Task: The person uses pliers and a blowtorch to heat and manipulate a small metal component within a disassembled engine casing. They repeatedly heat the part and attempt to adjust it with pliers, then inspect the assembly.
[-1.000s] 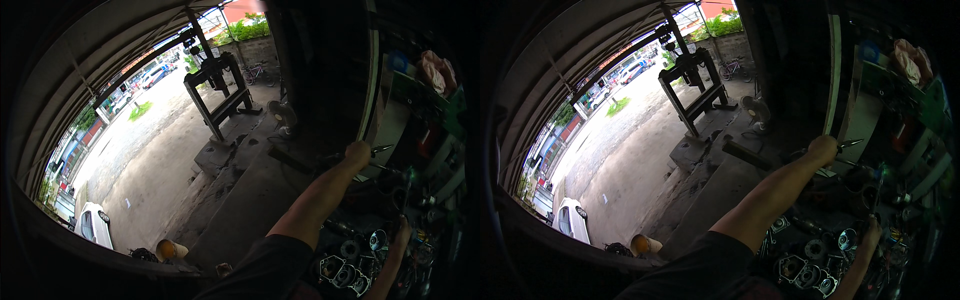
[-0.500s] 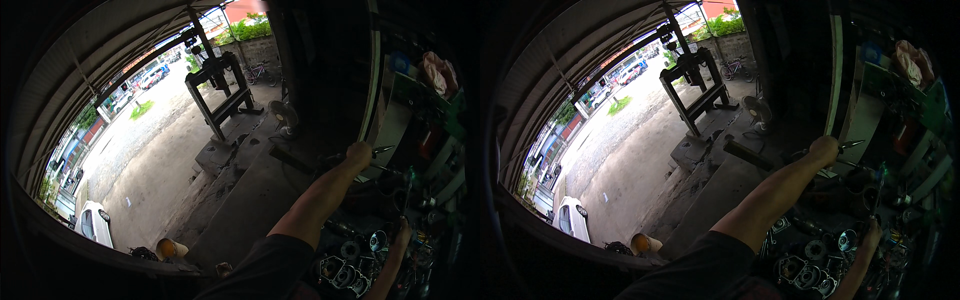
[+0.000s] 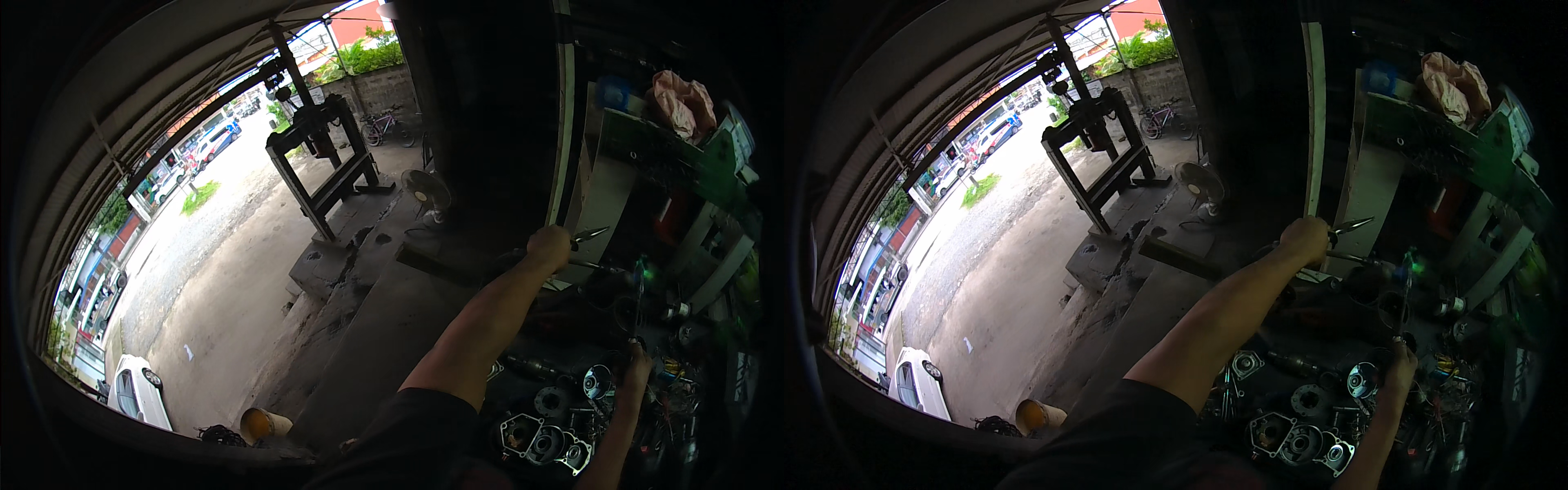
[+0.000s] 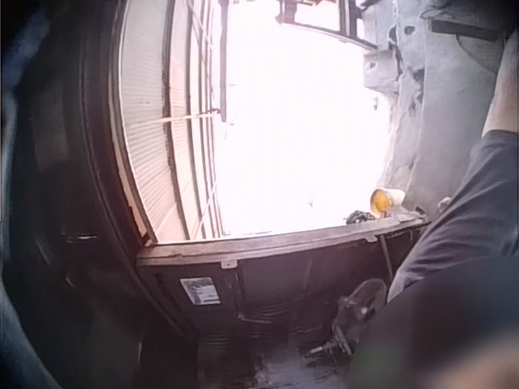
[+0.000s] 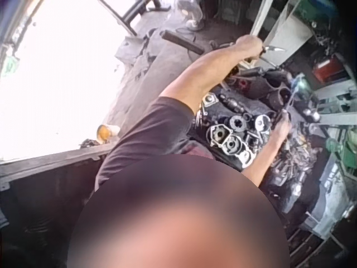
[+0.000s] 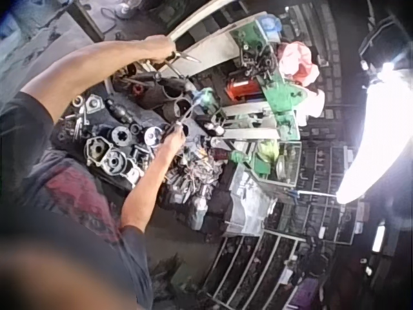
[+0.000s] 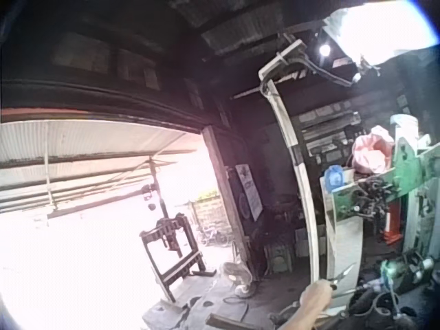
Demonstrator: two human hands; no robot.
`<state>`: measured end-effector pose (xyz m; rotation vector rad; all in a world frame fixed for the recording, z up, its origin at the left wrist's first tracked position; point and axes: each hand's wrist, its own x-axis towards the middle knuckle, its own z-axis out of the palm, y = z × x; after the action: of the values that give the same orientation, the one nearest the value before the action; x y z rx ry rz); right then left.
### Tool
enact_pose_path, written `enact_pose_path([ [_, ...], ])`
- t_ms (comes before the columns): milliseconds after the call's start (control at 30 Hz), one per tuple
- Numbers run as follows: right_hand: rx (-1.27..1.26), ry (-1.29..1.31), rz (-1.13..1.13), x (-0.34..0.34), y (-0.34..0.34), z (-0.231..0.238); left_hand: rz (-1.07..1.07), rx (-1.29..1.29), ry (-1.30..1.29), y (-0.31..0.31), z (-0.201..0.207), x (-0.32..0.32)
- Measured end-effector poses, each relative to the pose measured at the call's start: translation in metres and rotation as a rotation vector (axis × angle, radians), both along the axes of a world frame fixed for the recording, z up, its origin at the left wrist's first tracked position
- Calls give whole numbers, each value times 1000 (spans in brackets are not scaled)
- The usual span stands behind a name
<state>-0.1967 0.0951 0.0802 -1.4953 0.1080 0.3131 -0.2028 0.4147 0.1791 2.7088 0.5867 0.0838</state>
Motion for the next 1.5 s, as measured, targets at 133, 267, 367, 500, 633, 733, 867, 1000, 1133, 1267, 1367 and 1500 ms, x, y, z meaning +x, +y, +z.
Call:
enact_pose_path([
  [133,-1,-24,-32,-10,7,13,21,-7,-19,-3,4,-6],
  [267,-9,-3,-21,-15,7,18,5,50,36,-2,5,0],
  [367,16,11,-36,-16,8,21,11,106,100,-1,7,5],
  [500,0,13,-33,-17,8,22,-5,173,45,-1,4,6],
  [633,16,18,-33,-15,9,20,-23,190,41,2,0,7],
  [733,16,27,-40,-15,9,19,-32,207,31,2,-1,7],
  [867,28,14,-37,-16,10,21,-42,200,29,0,1,6],
  [1000,43,24,-32,-18,10,24,-47,199,17,0,2,6],
  [1133,21,29,-30,-18,9,26,-61,220,11,0,2,6],
  [1267,32,15,-16,-18,9,26,-53,201,10,-2,3,5],
  [1367,27,10,-15,-18,9,26,-52,206,21,-3,5,5],
  [1500,24,5,-18,-19,9,28,-52,208,33,-3,5,5],
])
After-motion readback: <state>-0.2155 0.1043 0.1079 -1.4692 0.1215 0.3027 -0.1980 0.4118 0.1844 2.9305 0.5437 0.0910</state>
